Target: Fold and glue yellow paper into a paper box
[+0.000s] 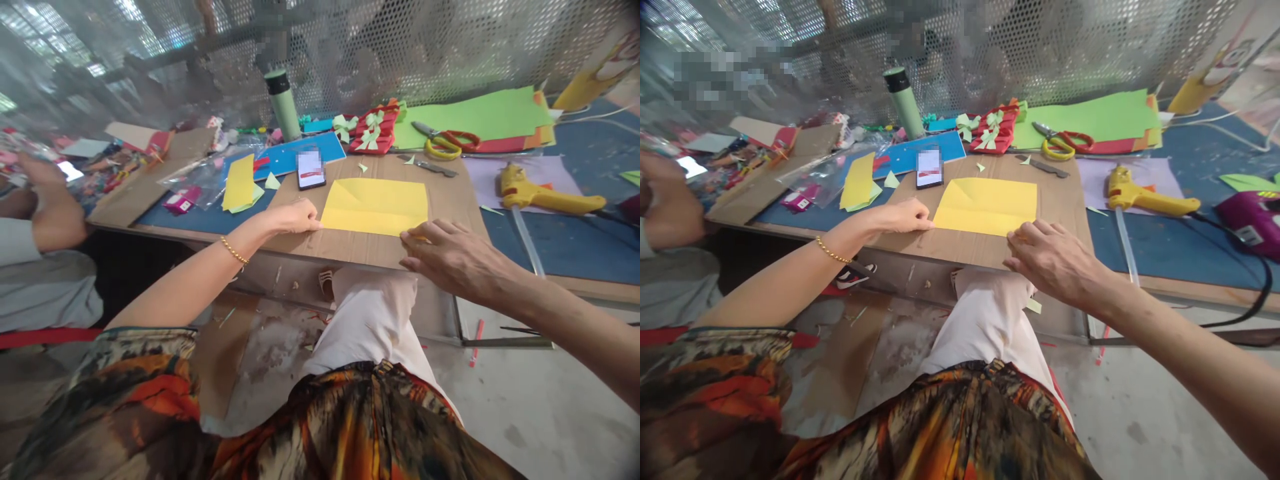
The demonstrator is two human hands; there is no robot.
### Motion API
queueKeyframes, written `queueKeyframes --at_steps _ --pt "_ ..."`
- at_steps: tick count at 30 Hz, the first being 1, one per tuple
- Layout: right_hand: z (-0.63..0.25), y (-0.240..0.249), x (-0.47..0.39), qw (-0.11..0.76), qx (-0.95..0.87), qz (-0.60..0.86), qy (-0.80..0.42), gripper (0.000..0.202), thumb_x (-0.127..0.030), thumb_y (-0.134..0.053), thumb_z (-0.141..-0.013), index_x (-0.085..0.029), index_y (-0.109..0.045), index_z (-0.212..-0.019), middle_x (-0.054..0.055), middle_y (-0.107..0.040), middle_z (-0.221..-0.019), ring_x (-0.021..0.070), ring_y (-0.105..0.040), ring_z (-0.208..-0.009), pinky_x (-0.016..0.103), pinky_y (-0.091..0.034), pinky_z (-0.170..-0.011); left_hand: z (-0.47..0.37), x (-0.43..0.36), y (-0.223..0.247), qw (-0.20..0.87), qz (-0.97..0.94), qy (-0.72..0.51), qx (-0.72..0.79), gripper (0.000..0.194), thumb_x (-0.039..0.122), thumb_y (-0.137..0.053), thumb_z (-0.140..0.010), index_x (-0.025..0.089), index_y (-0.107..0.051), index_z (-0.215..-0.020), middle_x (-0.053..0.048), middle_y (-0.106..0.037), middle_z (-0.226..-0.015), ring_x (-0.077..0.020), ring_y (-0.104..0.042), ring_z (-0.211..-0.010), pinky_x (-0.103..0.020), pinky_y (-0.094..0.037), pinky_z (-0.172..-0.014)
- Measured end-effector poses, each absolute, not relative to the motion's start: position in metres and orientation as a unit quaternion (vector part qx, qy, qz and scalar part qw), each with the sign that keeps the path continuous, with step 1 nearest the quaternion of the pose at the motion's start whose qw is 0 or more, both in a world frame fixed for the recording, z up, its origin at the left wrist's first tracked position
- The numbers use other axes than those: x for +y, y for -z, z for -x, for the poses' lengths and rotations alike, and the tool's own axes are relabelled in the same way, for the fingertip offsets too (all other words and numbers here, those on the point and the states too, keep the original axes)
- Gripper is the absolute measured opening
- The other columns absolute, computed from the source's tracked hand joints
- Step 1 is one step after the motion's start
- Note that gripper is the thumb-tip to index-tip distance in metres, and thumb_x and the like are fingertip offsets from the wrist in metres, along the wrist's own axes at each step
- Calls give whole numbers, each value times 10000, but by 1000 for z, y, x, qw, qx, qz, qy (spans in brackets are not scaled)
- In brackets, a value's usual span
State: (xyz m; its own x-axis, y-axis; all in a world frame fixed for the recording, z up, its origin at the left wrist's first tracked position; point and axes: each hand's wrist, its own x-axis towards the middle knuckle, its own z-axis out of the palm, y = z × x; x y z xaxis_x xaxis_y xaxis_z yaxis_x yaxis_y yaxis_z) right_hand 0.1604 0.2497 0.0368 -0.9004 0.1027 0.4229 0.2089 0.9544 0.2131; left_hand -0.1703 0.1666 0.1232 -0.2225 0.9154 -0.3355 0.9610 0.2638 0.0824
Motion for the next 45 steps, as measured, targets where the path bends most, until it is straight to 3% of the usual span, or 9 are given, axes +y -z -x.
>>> queueKeyframes --at_steps 5,8,13,22,28,31,34,40,45 --pt "-157 -40 249 202 -970 84 110 261 -348 -547 -1117 -153 -718 -1088 131 -692 -1023 259 -617 -902 380 -478 -826 158 143 -123 16 -581 56 812 216 256 -559 -1007 145 -731 -939 -197 -746 -1069 -360 -691 -1047 -456 -484 -867" --pt "-154 -43 247 207 -970 82 96 248 -321 -564 -1105 -147 -733 -1055 135 -696 -999 249 -625 -894 373 -487 -816 131 135 -100 -100 -670 -52 734 454 414 -548 -1093 61 -709 -1329 -280 -679 -1443 -400 -615 -1365 -533 -469 -1137" --pt "-160 -60 258 181 -979 94 -19 331 -359 -528 -1117 -172 -789 -1036 141 -745 -1016 227 -676 -877 354 -515 -787 104 141 -56 -13 -822 -48 567 808 740 -338 -1109 174 -509 -1659 -204 -426 -1787 -380 -352 -1686 -598 -297 -1351" --pt "-115 -97 324 45 -918 394 -16 496 -566 -518 -1058 -193 -845 -1053 156 -811 -1092 304 -728 -1036 376 -508 -811 131 131 -47 31 -870 -95 484 925 845 -407 -1018 166 -549 -1630 -222 -468 -1755 -375 -338 -1701 -617 -271 -1387" --pt "-104 -96 292 -6 -886 460 -59 566 -634 -668 -964 -171 -781 -1270 159 -816 -1126 313 -749 -1006 353 -478 -748 159 162 -65 142 -849 -144 489 623 747 -458 -1083 216 -737 -1252 -152 -664 -1611 -347 -423 -1665 -663 -279 -1372" --pt "-113 -97 259 2 -880 467 -86 537 -526 -660 -987 -155 -730 -1369 145 -826 -1105 267 -753 -910 321 -448 -686 154 177 -80 51 -825 -135 546 492 619 -534 -1101 189 -770 -1058 -164 -729 -1507 -394 -451 -1638 -723 -244 -1358" --pt "-127 -100 233 -21 -907 401 -130 386 -461 -622 -1030 -184 -805 -1228 97 -822 -953 218 -727 -807 311 -429 -668 130 163 -86 -100 -772 -150 609 371 412 -636 -1075 136 -755 -1291 -230 -602 -1631 -422 -444 -1623 -703 -277 -1342" --pt "-148 -86 256 131 -966 223 -27 424 -424 -512 -1106 -159 -785 -1293 202 -776 -1315 293 -754 -1090 391 -568 -821 90 93 -54 -54 -802 -63 591 1240 961 -611 -833 41 -484 -1654 -370 -544 -1617 -530 -511 -1536 -698 -376 -1282" --pt "-148 -60 272 126 -991 34 8 646 -576 -352 -1164 -122 -587 -1559 234 -610 -1620 339 -593 -1490 545 -503 -1188 118 118 -57 52 -841 -35 537 1131 970 -413 -911 163 -460 -1701 -279 -348 -1802 -453 -284 -1707 -651 -243 -1377"
